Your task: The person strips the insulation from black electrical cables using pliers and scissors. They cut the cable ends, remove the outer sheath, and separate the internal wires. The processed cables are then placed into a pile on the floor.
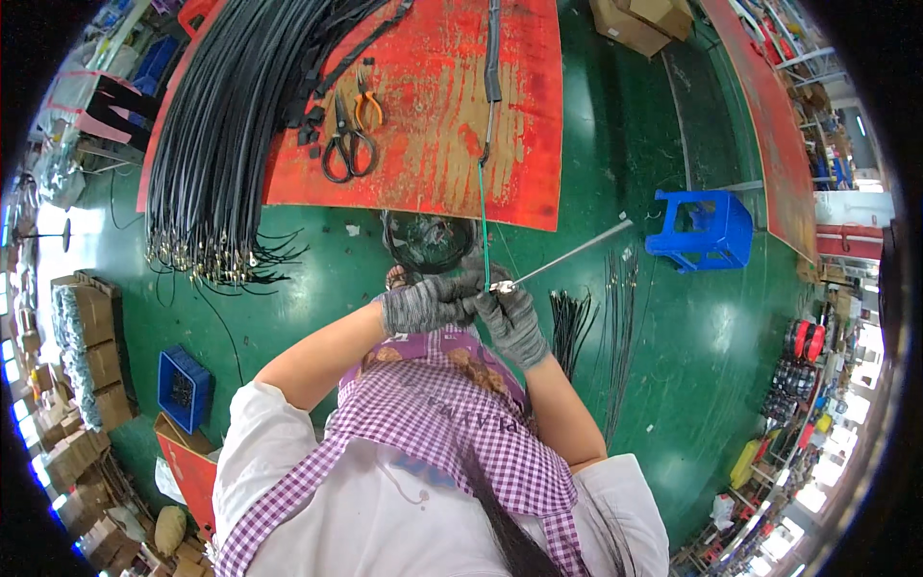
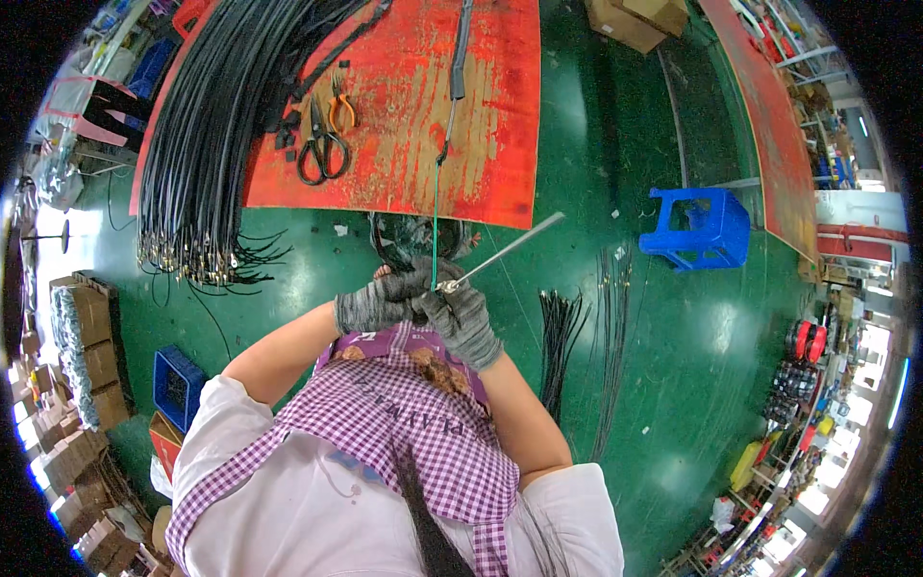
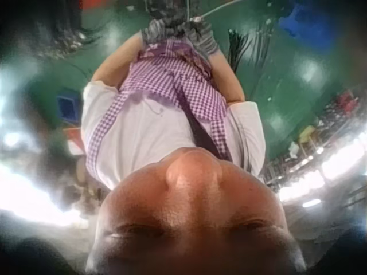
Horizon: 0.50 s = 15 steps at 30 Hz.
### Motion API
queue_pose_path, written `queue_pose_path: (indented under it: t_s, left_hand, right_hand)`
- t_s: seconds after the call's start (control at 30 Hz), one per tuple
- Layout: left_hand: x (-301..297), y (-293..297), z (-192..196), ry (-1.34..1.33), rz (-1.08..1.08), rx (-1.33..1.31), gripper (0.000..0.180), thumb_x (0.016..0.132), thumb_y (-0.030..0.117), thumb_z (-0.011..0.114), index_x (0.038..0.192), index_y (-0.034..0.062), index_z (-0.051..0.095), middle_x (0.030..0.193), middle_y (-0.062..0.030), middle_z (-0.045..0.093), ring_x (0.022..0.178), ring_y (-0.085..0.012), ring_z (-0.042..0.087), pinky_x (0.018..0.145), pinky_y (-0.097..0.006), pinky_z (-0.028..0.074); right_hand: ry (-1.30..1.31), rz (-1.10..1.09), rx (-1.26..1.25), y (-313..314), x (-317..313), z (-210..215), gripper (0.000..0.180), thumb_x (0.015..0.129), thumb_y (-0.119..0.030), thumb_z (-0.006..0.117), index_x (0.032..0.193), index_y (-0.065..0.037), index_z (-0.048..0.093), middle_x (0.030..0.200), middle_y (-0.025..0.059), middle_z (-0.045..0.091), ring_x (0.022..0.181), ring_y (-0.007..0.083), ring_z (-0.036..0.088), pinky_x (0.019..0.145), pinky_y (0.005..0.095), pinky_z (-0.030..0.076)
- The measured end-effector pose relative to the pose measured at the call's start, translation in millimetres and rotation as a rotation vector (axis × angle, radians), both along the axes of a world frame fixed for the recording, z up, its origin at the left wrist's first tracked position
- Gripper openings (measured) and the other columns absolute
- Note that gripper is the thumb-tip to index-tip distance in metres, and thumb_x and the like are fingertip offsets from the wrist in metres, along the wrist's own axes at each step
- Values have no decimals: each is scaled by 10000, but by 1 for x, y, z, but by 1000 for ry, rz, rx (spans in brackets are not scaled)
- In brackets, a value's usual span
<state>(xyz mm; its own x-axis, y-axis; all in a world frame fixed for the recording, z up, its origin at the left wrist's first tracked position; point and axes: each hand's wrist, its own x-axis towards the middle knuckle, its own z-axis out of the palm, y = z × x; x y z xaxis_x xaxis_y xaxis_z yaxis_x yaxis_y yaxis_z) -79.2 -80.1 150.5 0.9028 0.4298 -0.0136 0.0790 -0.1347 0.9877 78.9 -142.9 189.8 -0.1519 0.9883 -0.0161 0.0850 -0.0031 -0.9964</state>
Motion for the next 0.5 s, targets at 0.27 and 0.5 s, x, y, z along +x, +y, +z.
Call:
queue_pose_path:
  t_s: [0.27,0.5]
  left_hand:
    - [-25,136,-62,132,-79,-343,357,804,274,466,1103,82,425,1057,-56,491,1005,-175,450,840,-299,370]
    - [109,269,-73,-390,488,-1316,390,792,425,425,947,67,454,865,-75,524,782,-181,512,722,-357,425]
  right_hand:
    - [-237,-45,128,-26,0,-58,228,799,-147,469,984,-14,472,910,80,520,776,177,508,679,275,426]
    - [767,-229,-902,-43,-6,-50,216,822,-239,434,888,-40,483,757,51,492,652,160,486,621,248,416]
